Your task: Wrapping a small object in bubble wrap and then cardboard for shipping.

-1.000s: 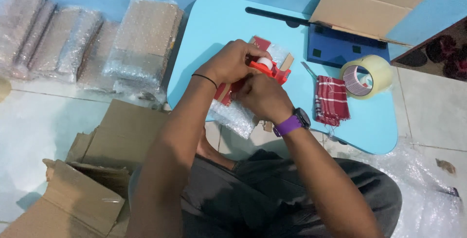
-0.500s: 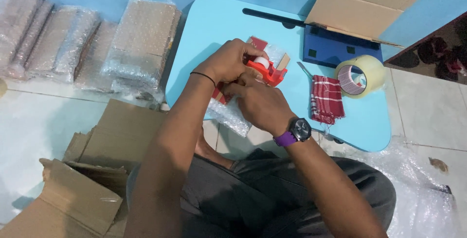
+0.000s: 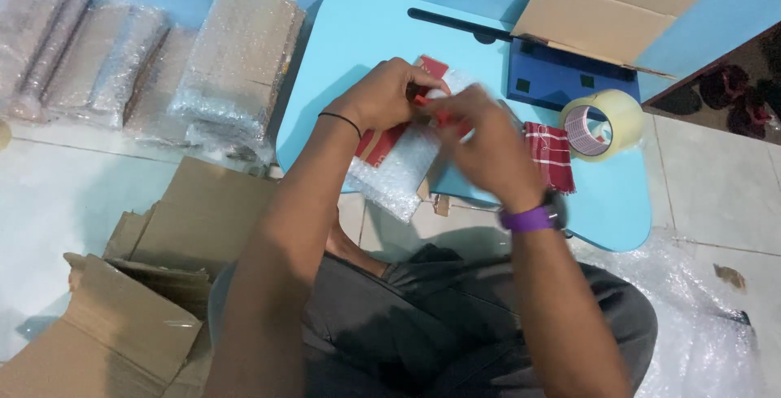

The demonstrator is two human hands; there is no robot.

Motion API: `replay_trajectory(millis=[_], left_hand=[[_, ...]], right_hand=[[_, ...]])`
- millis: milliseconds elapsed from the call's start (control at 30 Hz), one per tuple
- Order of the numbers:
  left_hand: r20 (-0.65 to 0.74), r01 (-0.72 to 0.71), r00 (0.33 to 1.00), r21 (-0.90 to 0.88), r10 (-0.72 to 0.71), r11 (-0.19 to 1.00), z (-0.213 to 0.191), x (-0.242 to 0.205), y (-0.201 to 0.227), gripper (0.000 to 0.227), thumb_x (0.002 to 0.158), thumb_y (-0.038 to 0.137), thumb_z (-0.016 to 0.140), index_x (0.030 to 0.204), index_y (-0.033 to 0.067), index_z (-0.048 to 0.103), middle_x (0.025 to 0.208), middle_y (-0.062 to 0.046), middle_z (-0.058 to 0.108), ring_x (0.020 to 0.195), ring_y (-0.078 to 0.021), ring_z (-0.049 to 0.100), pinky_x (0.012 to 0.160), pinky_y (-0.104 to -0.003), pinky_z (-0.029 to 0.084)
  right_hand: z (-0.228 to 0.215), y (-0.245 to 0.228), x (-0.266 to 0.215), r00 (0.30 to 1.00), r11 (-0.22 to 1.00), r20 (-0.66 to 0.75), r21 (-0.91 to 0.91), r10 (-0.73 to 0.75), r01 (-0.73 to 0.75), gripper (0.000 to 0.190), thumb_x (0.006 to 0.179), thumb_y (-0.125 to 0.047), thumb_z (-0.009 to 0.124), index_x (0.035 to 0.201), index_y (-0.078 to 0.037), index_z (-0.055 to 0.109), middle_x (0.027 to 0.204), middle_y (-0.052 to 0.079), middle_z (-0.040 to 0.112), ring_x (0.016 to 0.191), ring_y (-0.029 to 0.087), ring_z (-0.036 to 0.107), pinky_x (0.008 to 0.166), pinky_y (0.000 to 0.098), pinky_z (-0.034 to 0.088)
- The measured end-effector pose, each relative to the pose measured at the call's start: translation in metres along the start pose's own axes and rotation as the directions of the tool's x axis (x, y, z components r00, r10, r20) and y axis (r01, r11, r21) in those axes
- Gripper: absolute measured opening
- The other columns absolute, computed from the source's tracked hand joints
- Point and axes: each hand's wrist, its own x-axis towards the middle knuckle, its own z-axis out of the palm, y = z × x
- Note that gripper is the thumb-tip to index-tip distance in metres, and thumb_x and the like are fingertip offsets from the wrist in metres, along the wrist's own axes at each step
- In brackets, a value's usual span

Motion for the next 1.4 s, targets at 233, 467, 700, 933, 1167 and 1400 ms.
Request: replay_trajectory(millis=[233, 467, 700, 933, 1167, 1400], left_hand=[[0.027, 0.047, 0.999, 0.008, -0.047, 0.999, -0.009, -0.012, 0.026, 0.054, 0.077, 0.012, 0.090, 0.129, 0.0140, 0.073, 0.133, -0.015, 0.070, 0.131, -0.0405, 0.059, 0.110, -0.047, 0.047], [0.078, 0.094, 0.992, 0.054, -0.098, 0.994, -0.011, -0.011, 0.025, 0.056, 0.081, 0.013, 0.089, 0.133, 0.0138, 0.069, 0.140, -0.014, 0.065, 0.137, -0.0379, 0.053, 0.115, -0.046, 0.043], [0.094, 0.075, 0.993, 0.026, -0.077, 0.997, -0.011, -0.010, 0.031, 0.057, 0.081, 0.010, 0.089, 0.134, 0.0095, 0.068, 0.142, -0.021, 0.063, 0.140, -0.0430, 0.048, 0.118, -0.049, 0.038], [0.096, 0.052, 0.994, 0.042, -0.055, 0.998, -0.008, -0.009, 0.032, 0.056, 0.081, 0.011, 0.088, 0.134, 0.0098, 0.068, 0.140, -0.019, 0.065, 0.139, -0.0417, 0.051, 0.116, -0.050, 0.040], [0.076, 0.048, 0.996, -0.001, -0.048, 0.999, -0.008, -0.012, 0.033, 0.054, 0.079, 0.008, 0.089, 0.130, 0.0084, 0.071, 0.133, -0.021, 0.068, 0.132, -0.0445, 0.057, 0.110, -0.046, 0.046], [0.083, 0.076, 0.994, 0.005, -0.076, 0.997, -0.007, -0.007, 0.029, 0.054, 0.079, 0.008, 0.090, 0.130, 0.0090, 0.072, 0.131, -0.018, 0.070, 0.128, -0.0410, 0.061, 0.107, -0.043, 0.049]], right_hand=[[-0.033, 0.062, 0.021, 0.957, 0.938, -0.057, -0.191, 0.283, -0.289, 0.027, 0.091, -0.022, 0.063, 0.110, -0.016, 0.080, 0.088, 0.006, 0.063, 0.082, 0.030, 0.065, 0.072, 0.0434, 0.049], [-0.030, 0.047, 0.047, 0.856, 0.890, 0.246, -0.113, 0.455, -0.441, 0.033, 0.098, -0.028, 0.058, 0.109, -0.005, 0.080, 0.089, 0.019, 0.069, 0.079, 0.037, 0.062, 0.072, 0.0437, 0.044], [-0.026, 0.057, 0.070, 0.765, 0.876, 0.426, -0.220, 0.482, -0.429, 0.041, 0.097, -0.039, 0.060, 0.103, -0.004, 0.081, 0.108, 0.026, 0.073, 0.100, 0.046, 0.066, 0.091, 0.0479, 0.046], [-0.040, 0.056, 0.071, 0.767, 0.877, 0.445, -0.104, 0.462, -0.468, 0.028, 0.091, -0.031, 0.066, 0.097, -0.007, 0.079, 0.073, 0.010, 0.057, 0.059, 0.022, 0.050, 0.051, 0.0338, 0.034], [-0.069, 0.037, 0.050, 0.802, 0.881, 0.383, -0.076, 0.459, -0.468, 0.027, 0.098, -0.027, 0.064, 0.099, -0.005, 0.080, 0.070, 0.011, 0.056, 0.057, 0.022, 0.048, 0.052, 0.0336, 0.037], [-0.067, 0.057, 0.020, 0.820, 0.853, 0.415, 0.167, 0.394, -0.494, 0.020, 0.099, -0.017, 0.066, 0.095, 0.001, 0.075, 0.069, 0.008, 0.054, 0.060, 0.020, 0.049, 0.057, 0.0323, 0.038]])
